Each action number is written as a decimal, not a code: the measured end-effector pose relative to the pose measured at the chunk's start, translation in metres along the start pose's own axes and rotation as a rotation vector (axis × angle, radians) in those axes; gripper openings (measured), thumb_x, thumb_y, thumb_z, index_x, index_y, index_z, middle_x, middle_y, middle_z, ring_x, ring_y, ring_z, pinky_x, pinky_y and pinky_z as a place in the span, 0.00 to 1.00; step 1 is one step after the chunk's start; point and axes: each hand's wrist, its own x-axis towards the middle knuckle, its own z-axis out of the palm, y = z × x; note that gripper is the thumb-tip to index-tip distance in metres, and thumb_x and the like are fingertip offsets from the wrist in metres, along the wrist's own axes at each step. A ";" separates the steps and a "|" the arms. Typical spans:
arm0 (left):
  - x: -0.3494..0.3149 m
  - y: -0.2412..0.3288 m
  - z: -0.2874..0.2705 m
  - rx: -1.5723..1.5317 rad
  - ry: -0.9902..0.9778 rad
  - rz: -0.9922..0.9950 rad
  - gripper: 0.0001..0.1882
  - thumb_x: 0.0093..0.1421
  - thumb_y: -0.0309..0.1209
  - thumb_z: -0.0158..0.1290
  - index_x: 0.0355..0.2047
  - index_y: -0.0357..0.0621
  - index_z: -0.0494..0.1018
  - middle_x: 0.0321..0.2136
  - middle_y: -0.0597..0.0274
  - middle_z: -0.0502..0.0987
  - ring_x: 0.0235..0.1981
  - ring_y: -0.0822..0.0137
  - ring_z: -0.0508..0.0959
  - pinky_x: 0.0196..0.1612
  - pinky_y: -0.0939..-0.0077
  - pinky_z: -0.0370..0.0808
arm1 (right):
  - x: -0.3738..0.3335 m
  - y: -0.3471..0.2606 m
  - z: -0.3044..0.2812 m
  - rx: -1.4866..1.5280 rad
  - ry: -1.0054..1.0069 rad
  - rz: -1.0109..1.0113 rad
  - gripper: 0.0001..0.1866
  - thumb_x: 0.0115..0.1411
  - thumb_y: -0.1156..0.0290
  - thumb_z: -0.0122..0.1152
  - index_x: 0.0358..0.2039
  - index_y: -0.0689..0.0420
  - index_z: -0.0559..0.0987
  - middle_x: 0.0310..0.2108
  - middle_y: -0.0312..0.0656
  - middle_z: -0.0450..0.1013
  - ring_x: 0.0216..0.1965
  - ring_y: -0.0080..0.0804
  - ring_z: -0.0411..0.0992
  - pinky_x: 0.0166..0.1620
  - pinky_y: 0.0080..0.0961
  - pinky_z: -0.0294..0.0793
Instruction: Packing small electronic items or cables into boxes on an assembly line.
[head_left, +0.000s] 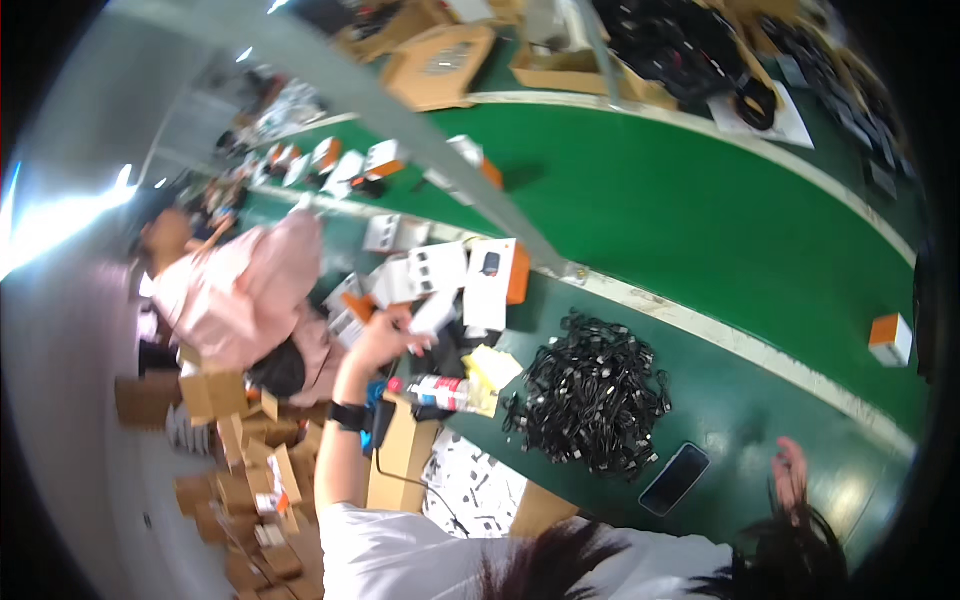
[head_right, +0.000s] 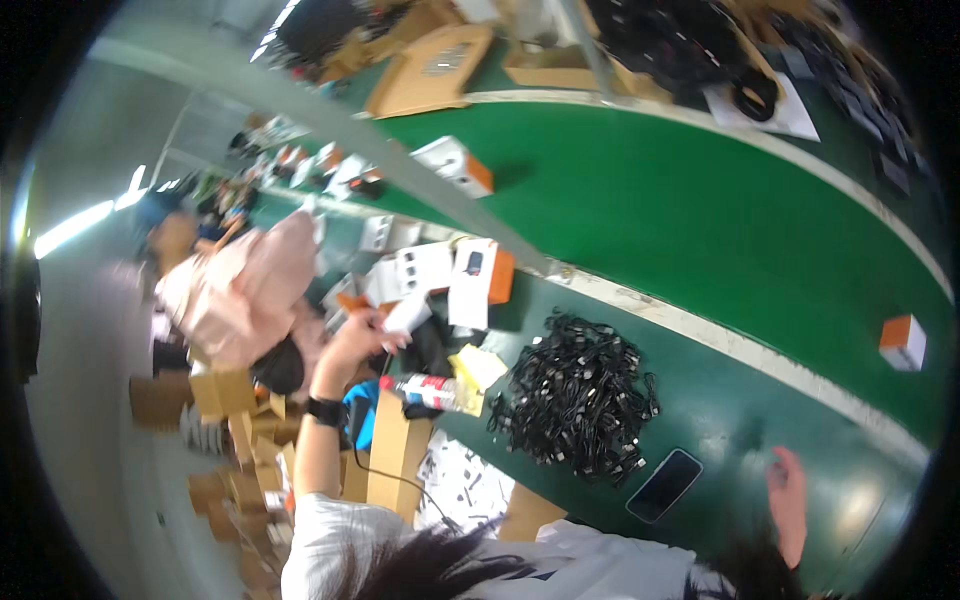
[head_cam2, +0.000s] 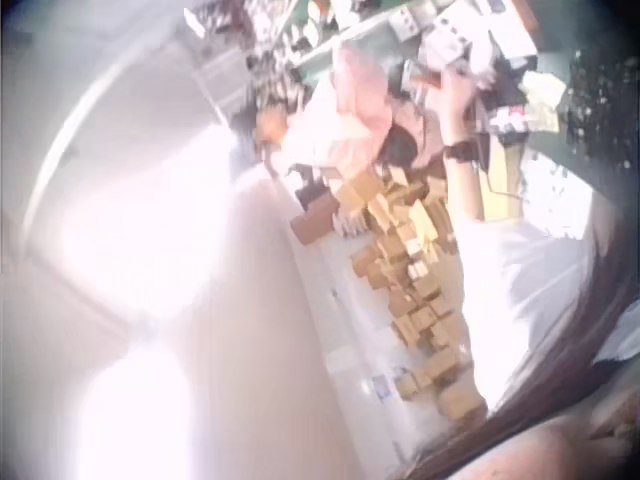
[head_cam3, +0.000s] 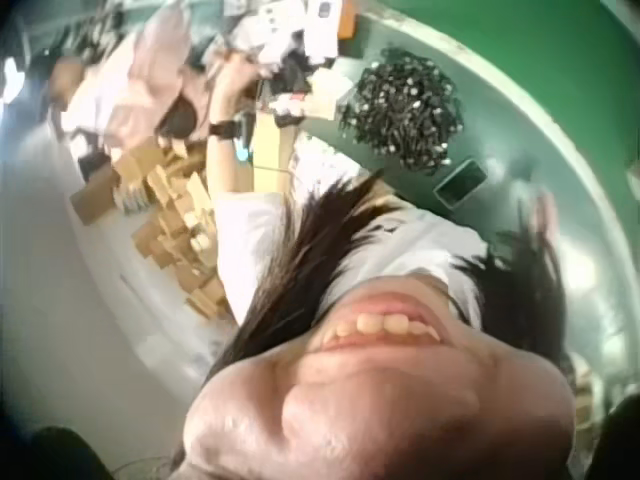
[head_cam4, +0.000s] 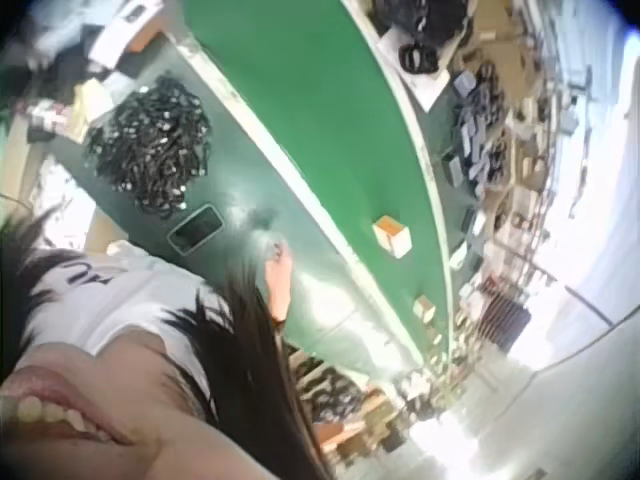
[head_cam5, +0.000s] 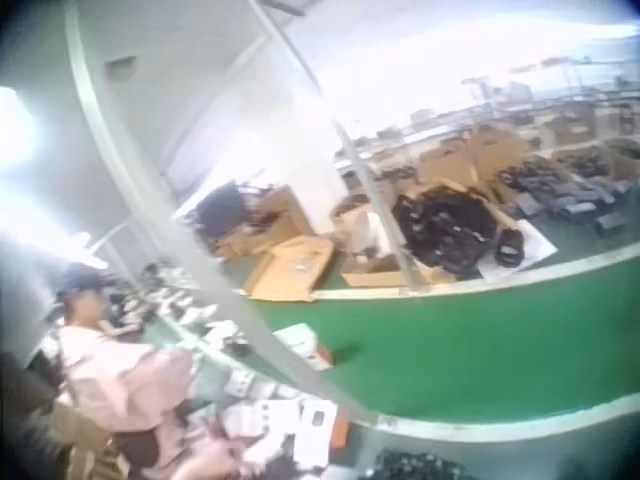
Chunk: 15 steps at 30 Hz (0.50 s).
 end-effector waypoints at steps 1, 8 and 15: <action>-0.036 -0.020 0.009 0.074 -0.025 -0.098 0.14 0.47 0.25 0.60 0.16 0.40 0.63 0.17 0.61 0.75 0.20 0.74 0.76 0.21 0.83 0.68 | -0.005 0.010 0.003 0.065 0.004 0.046 0.21 0.53 0.81 0.51 0.49 0.57 0.65 0.44 0.43 0.66 0.40 0.31 0.66 0.41 0.24 0.67; -0.241 -0.189 0.137 0.151 0.124 -0.778 0.15 0.39 0.40 0.65 0.19 0.39 0.77 0.15 0.65 0.76 0.18 0.72 0.74 0.20 0.82 0.67 | -0.057 0.024 -0.006 0.194 -0.123 0.024 0.20 0.49 0.81 0.53 0.45 0.61 0.69 0.41 0.40 0.69 0.35 0.26 0.66 0.38 0.21 0.67; -0.299 -0.287 0.240 -0.690 0.528 -0.803 0.28 0.50 0.39 0.56 0.45 0.30 0.65 0.39 0.50 0.71 0.34 0.59 0.73 0.23 0.66 0.73 | -0.062 0.080 0.005 0.339 -0.228 -0.049 0.17 0.50 0.78 0.55 0.43 0.58 0.70 0.33 0.37 0.70 0.27 0.20 0.69 0.28 0.15 0.67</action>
